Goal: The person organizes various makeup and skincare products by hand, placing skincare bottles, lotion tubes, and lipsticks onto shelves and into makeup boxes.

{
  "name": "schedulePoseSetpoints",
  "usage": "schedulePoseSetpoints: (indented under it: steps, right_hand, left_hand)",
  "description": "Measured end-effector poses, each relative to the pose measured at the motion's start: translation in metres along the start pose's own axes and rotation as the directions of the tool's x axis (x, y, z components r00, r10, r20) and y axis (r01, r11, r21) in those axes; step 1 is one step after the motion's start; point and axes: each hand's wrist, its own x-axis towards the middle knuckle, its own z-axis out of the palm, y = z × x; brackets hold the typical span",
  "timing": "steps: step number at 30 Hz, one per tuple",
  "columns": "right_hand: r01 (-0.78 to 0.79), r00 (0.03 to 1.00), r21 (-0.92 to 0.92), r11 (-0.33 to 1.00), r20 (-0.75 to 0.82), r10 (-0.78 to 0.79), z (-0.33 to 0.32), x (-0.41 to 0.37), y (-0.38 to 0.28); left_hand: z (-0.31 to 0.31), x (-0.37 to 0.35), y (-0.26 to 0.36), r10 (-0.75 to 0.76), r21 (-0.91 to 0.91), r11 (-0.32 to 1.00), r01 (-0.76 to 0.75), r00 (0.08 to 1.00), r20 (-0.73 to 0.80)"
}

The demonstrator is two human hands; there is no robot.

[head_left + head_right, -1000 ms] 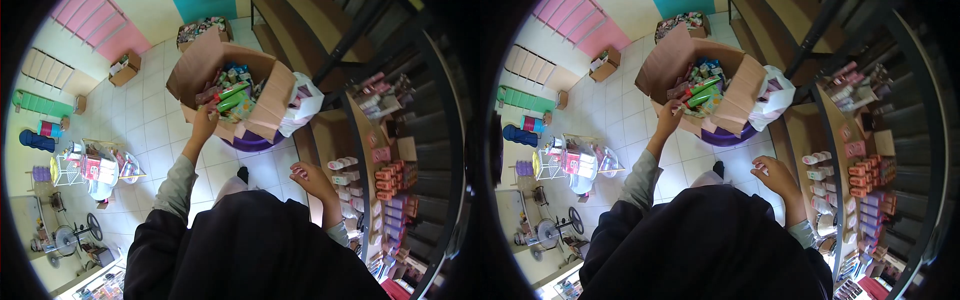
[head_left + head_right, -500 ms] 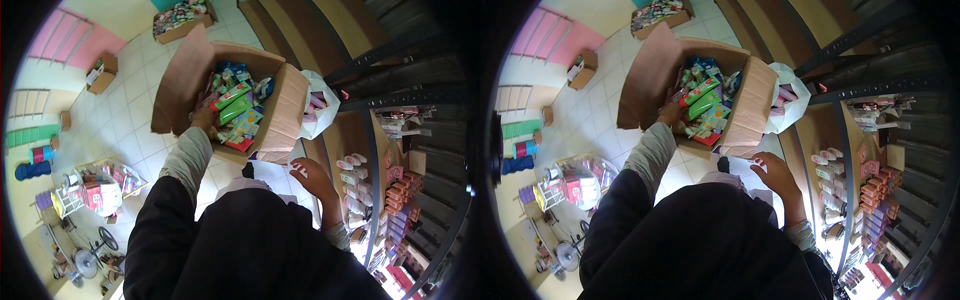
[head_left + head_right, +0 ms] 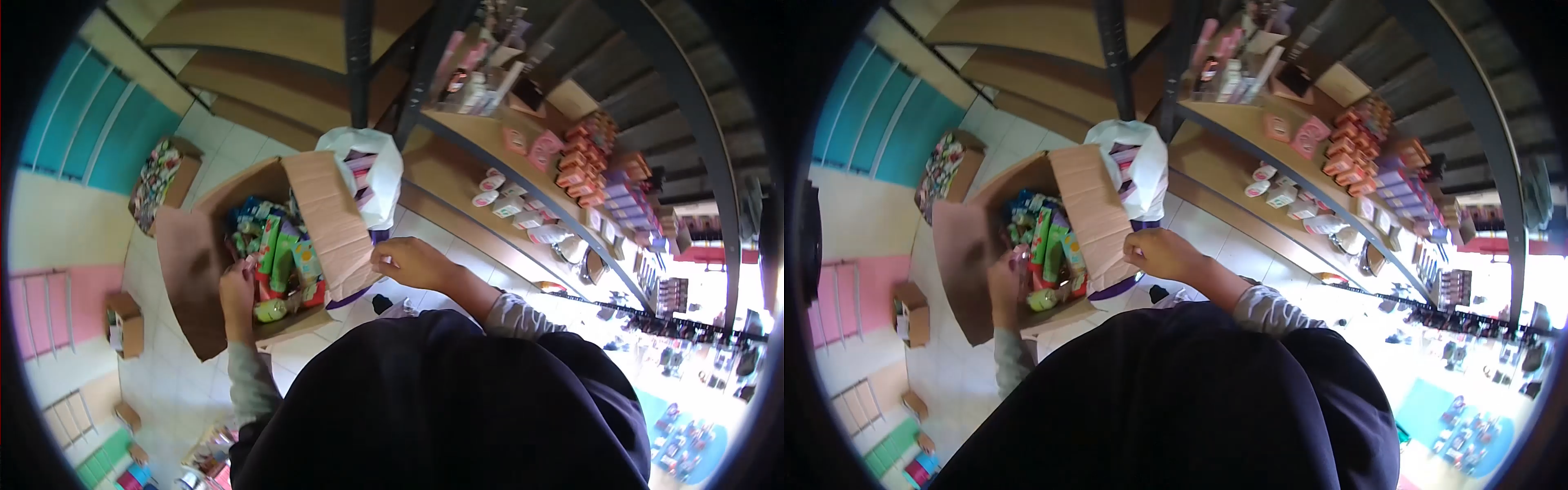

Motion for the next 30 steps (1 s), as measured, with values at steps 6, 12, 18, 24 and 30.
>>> schedulePoseSetpoints:
  steps: [6,12,18,24,30]
  right_hand:
    - [-0.204,0.954,0.905,0.373,0.099,0.284,-0.032,-0.027,-0.002]
    - [-0.072,0.994,0.977,0.198,0.054,0.095,-0.081,-0.083,0.004]
    - [0.171,0.950,0.954,0.246,-0.226,0.215,-0.118,-0.111,0.012]
    - [0.128,0.934,0.874,0.469,-0.265,0.240,-0.143,-0.130,0.038]
    - [0.145,0.927,0.176,0.974,-0.367,-0.072,-0.214,-0.139,0.041]
  left_hand:
    - [-0.048,-0.036,0.196,0.648,-0.168,0.715,-0.679,0.733,-0.205]
    - [-0.001,-0.029,0.290,0.705,-0.477,0.501,-0.722,0.660,-0.259]
    - [0.044,-0.046,0.345,0.372,-0.986,0.160,-0.045,0.928,0.018]
    - [0.069,-0.039,0.380,0.340,-0.940,0.278,-0.198,0.935,-0.097]
    - [0.074,-0.034,0.405,0.447,-0.755,0.515,-0.405,0.879,-0.167]
